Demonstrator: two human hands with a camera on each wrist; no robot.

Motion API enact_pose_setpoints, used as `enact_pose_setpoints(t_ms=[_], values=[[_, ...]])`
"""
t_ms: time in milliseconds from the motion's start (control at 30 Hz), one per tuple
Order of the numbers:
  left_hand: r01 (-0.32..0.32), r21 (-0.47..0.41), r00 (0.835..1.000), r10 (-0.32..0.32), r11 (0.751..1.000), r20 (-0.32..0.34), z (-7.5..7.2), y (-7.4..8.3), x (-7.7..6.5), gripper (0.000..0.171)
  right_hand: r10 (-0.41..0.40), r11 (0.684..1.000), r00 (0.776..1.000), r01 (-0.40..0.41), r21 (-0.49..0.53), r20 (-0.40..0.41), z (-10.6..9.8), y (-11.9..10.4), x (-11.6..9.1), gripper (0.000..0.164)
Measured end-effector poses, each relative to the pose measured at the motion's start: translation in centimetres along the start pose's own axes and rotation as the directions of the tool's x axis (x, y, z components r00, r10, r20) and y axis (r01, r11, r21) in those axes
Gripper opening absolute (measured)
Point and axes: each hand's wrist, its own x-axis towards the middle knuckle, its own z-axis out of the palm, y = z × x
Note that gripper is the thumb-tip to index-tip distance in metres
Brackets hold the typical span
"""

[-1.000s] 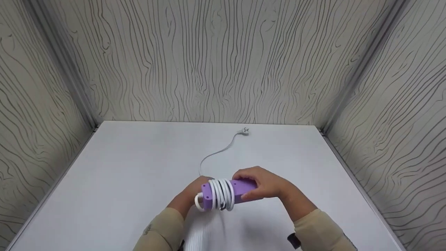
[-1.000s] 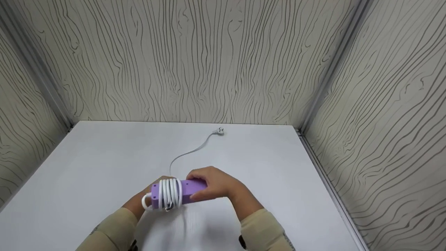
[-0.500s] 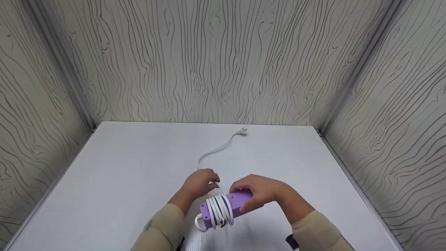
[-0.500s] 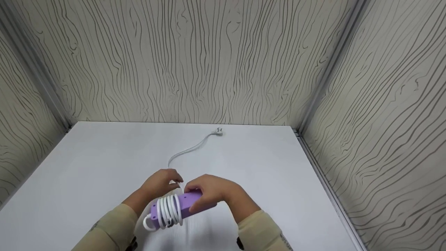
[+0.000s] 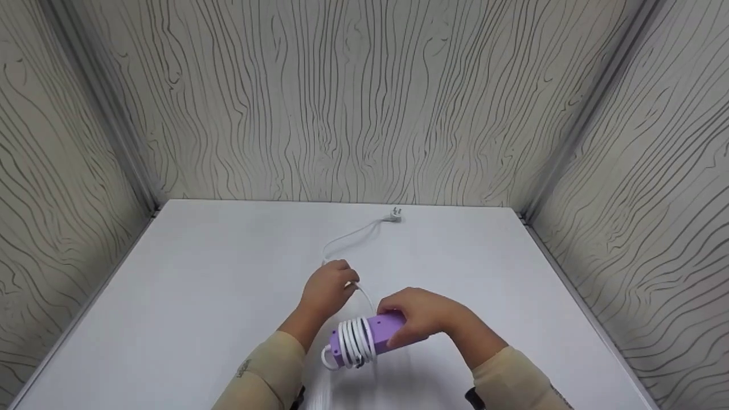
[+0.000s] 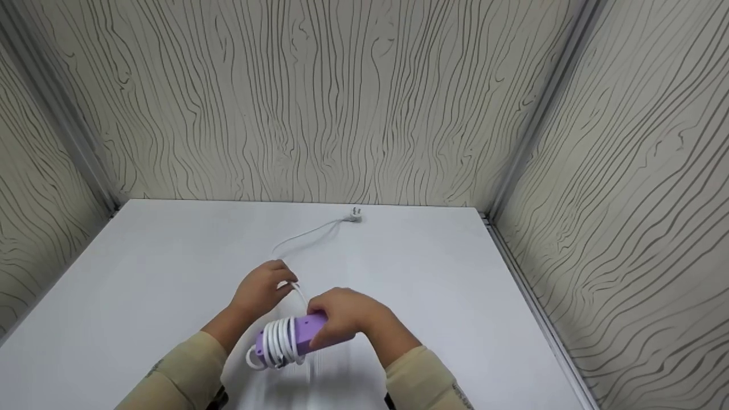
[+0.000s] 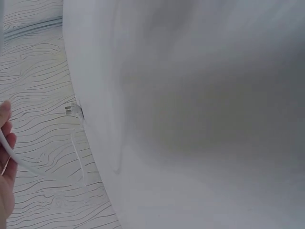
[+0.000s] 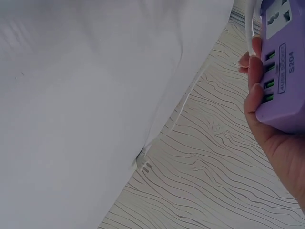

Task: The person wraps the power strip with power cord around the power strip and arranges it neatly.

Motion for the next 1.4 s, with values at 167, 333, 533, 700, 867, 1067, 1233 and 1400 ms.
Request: enact_pose_setpoints(t_ms=[167,333,533,700,867,1067,1233,1400], values=[[-0.014,0.022,0.994,0.016,1.0,-0.112,-0.4,0.3,0.2,0.006,0.096,0.992,0.994,-0.099,-0.072,-0.044,0.3,0.0,0.2,0.031],[-0.036,0.042,0.981,0.043,0.998,-0.189,-0.4,0.4,0.5,0.007,0.16,0.98,0.984,-0.169,-0.11,-0.082,0.5,0.3,0.4,0.031],[-0.047,0.069,0.974,0.061,0.996,-0.216,-0.8,1.0,0.8,0.008,0.238,0.967,0.966,-0.245,-0.067,-0.098,0.5,0.7,0.4,0.033],[-0.013,0.113,0.978,0.036,0.994,-0.204,-1.3,1.3,0.8,0.006,0.268,0.962,0.956,-0.272,-0.022,-0.116,0.4,1.6,0.4,0.034],[0.018,0.139,0.979,0.01,0.99,-0.202,-1.6,1.7,0.7,0.006,0.313,0.947,0.937,-0.32,-0.02,-0.153,0.3,2.1,0.4,0.033],[0.089,0.109,0.996,-0.087,0.99,-0.027,-1.9,3.3,0.4,0.004,0.386,0.918,0.9,-0.396,-0.011,-0.2,0.6,2.2,0.6,0.034],[0.129,0.038,0.99,-0.131,0.991,0.048,-1.8,4.5,0.2,0.009,0.444,0.89,0.858,-0.455,0.018,-0.258,0.8,2.4,0.8,0.033],[0.179,-0.035,0.983,-0.178,0.983,0.044,-1.6,5.0,0.0,0.011,0.464,0.88,0.838,-0.474,0.04,-0.285,0.9,2.7,1.0,0.035]])
